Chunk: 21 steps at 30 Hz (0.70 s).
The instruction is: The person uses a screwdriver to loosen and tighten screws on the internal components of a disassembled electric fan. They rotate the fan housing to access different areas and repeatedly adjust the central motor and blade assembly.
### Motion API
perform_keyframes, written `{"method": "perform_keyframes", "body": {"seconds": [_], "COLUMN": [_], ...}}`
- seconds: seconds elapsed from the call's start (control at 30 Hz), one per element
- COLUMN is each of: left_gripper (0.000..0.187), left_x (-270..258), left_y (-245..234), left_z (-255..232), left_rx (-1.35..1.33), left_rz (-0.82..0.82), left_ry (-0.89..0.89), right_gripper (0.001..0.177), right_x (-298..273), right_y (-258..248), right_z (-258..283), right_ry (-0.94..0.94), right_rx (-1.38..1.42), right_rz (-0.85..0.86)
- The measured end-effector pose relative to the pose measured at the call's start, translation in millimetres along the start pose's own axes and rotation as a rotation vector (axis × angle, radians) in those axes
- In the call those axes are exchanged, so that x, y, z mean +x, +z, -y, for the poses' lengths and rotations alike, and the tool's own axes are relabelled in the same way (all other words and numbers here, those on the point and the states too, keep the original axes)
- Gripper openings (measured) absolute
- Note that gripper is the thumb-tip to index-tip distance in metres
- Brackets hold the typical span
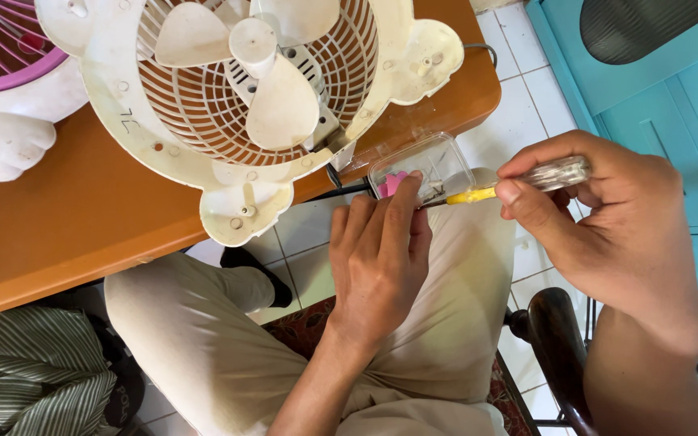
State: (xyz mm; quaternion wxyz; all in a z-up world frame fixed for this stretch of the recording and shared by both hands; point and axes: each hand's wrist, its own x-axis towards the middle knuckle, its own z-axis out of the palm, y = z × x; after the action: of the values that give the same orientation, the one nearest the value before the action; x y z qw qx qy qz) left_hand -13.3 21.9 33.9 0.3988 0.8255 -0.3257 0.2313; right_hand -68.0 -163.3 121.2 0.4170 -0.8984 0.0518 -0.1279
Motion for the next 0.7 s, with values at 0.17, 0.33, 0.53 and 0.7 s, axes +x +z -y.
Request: {"method": "perform_keyframes", "body": {"seconds": [0.17, 0.33, 0.53, 0.7], "left_gripper": [0.050, 0.052, 0.053, 0.051], "left_x": [-0.7, -0.6, -0.9, -1.9], "left_y": [-0.7, -0.2, -1.0, -3.7], "left_z": [-0.5, 0.2, -1.5, -3.6], "left_rx": [0.002, -0.029, -0.034, 0.008], "left_rz": [0.011, 0.002, -0.001, 0.002], "left_ry": [-0.003, -0.024, -0.026, -0.003], "right_gripper": [0.012, 0.011, 0.010, 0.011], "right_x": [-0.2, -3.3, -4.7, -3.9], "right_y": [-1.0, -2.1, -2.9, -1.5], "right_z": [2.4, 2.9, 1.4, 6.0], "right_ry": [-0.022, -0.008, -0.040, -0.038], "right_rx": [-0.006, 0.024, 0.019, -0.027], "right_rz": [0.016, 0.000, 0.006, -0.006]}}
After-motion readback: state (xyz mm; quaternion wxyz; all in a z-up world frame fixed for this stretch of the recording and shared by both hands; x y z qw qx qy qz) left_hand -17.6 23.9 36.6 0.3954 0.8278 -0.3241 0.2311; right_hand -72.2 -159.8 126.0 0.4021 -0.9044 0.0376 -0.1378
